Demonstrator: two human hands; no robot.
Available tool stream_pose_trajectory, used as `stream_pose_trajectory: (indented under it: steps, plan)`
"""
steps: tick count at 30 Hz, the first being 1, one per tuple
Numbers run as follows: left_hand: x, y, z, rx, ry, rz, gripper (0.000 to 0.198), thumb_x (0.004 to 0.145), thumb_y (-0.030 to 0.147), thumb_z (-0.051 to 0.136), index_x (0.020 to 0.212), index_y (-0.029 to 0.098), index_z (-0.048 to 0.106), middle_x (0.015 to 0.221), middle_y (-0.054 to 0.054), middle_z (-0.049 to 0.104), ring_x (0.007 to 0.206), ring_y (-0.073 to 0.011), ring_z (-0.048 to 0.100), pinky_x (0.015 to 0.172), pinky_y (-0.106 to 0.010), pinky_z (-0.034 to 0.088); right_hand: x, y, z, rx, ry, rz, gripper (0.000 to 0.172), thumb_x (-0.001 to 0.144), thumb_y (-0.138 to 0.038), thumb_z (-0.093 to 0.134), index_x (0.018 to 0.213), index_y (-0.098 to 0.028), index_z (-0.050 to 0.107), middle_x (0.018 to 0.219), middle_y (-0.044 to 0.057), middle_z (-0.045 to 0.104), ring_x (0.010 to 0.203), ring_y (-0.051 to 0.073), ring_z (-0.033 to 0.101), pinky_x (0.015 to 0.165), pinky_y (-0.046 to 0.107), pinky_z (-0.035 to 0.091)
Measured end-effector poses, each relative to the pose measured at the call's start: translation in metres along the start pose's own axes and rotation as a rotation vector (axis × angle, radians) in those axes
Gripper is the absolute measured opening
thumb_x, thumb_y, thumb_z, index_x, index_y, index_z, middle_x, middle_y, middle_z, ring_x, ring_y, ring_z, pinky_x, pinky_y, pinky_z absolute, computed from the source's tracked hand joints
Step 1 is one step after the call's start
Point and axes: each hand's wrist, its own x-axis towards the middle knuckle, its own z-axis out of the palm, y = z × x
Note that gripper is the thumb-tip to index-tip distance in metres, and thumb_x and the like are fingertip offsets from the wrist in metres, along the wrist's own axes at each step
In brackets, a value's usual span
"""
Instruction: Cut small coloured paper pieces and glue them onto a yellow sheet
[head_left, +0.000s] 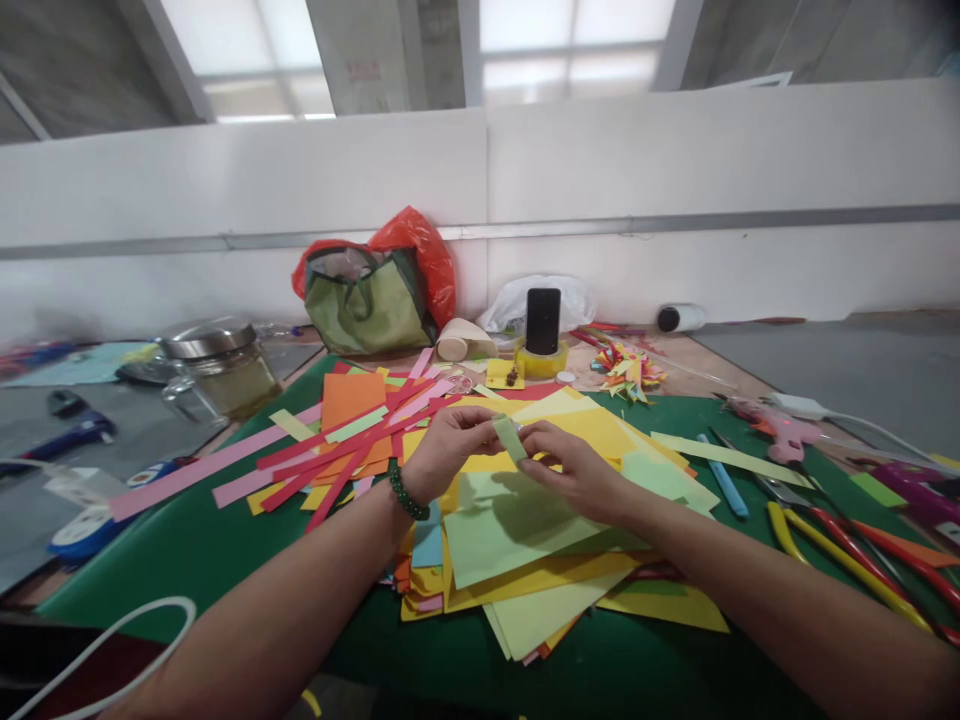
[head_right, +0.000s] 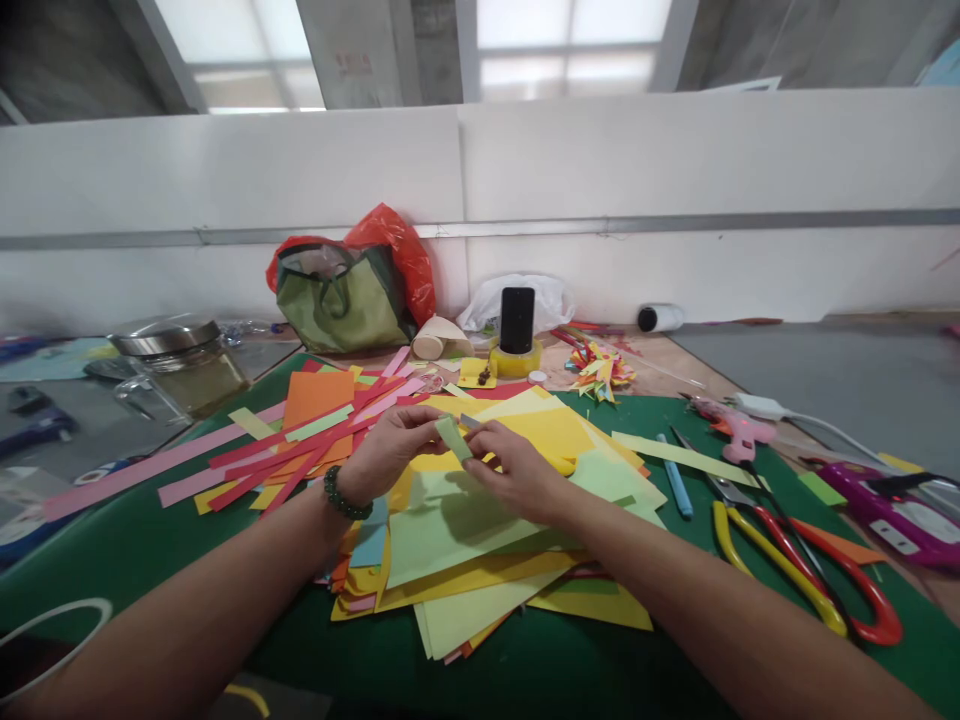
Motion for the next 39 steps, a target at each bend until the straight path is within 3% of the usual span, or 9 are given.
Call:
stream_pose_trajectory:
  steps: [4, 11, 15, 20, 25, 32, 39]
  plan:
    - [-0.004, 0.001, 0.004, 0.013, -0.013, 0.029, 0.023, 0.051, 0.031, 0.083, 0.061, 0.015, 0.072, 0.059, -0.002, 0.066, 0.056, -0.0109, 0.058, 0.058, -0.023, 0.048, 0.002, 0.0, 0.001, 0.129, -0.026, 0.188, 0.019, 0.082, -0.033, 0.053, 0.077, -0.017, 0.061, 0.076, 0.002, 0.061, 0.07, 0.016, 0.054, 0.061, 0.027, 0.043]
    - [-0.008, 0.001, 0.003, 0.03, -0.048, 0.025, 0.017, 0.057, 0.024, 0.071, 0.07, 0.014, 0.074, 0.07, -0.006, 0.07, 0.068, -0.0166, 0.064, 0.072, -0.029, 0.052, 0.003, 0.003, 0.002, 0.261, 0.003, 0.277, 0.016, 0.073, -0.032, 0.059, 0.068, -0.017, 0.061, 0.066, 0.0, 0.06, 0.064, 0.015, 0.053, 0.059, 0.026, 0.042]
    - [-0.009, 0.001, 0.001, -0.028, -0.087, 0.043, 0.026, 0.06, 0.028, 0.069, 0.081, 0.013, 0.074, 0.081, -0.008, 0.07, 0.078, -0.0197, 0.064, 0.077, -0.032, 0.051, 0.003, 0.001, 0.001, 0.305, 0.019, 0.297, 0.014, 0.069, -0.03, 0.06, 0.063, -0.017, 0.059, 0.062, -0.001, 0.059, 0.062, 0.015, 0.053, 0.059, 0.026, 0.043]
    - [-0.007, -0.002, 0.0, 0.089, -0.024, 0.013, 0.048, 0.062, 0.035, 0.078, 0.106, 0.017, 0.07, 0.09, -0.005, 0.065, 0.077, -0.0148, 0.058, 0.065, -0.023, 0.046, 0.004, -0.006, -0.002, 0.288, 0.062, 0.246, 0.016, 0.068, -0.031, 0.059, 0.06, -0.018, 0.056, 0.059, -0.001, 0.057, 0.06, 0.013, 0.05, 0.057, 0.025, 0.041]
    - [-0.006, -0.007, 0.002, 0.05, -0.241, -0.048, 0.033, 0.061, 0.041, 0.08, 0.08, 0.014, 0.074, 0.075, -0.004, 0.066, 0.066, -0.0112, 0.055, 0.061, -0.022, 0.042, 0.003, -0.007, -0.001, 0.249, 0.063, 0.215, 0.017, 0.07, -0.032, 0.058, 0.061, -0.017, 0.058, 0.057, -0.001, 0.054, 0.056, 0.011, 0.044, 0.053, 0.024, 0.036]
    - [-0.004, -0.011, 0.004, -0.072, -0.165, -0.042, 0.033, 0.056, 0.041, 0.084, 0.074, 0.015, 0.075, 0.069, -0.004, 0.067, 0.063, -0.0117, 0.057, 0.067, -0.025, 0.049, 0.002, -0.002, 0.002, 0.225, 0.055, 0.228, 0.015, 0.068, -0.027, 0.057, 0.058, -0.017, 0.058, 0.056, -0.002, 0.052, 0.056, 0.011, 0.044, 0.052, 0.023, 0.034]
    - [-0.006, -0.011, 0.005, -0.012, -0.133, -0.038, 0.032, 0.056, 0.041, 0.084, 0.068, 0.014, 0.073, 0.063, -0.003, 0.064, 0.06, -0.0109, 0.056, 0.066, -0.025, 0.048, 0.002, -0.002, 0.002, 0.212, 0.034, 0.22, 0.014, 0.068, -0.027, 0.055, 0.057, -0.017, 0.057, 0.057, -0.001, 0.055, 0.056, 0.012, 0.045, 0.053, 0.025, 0.035]
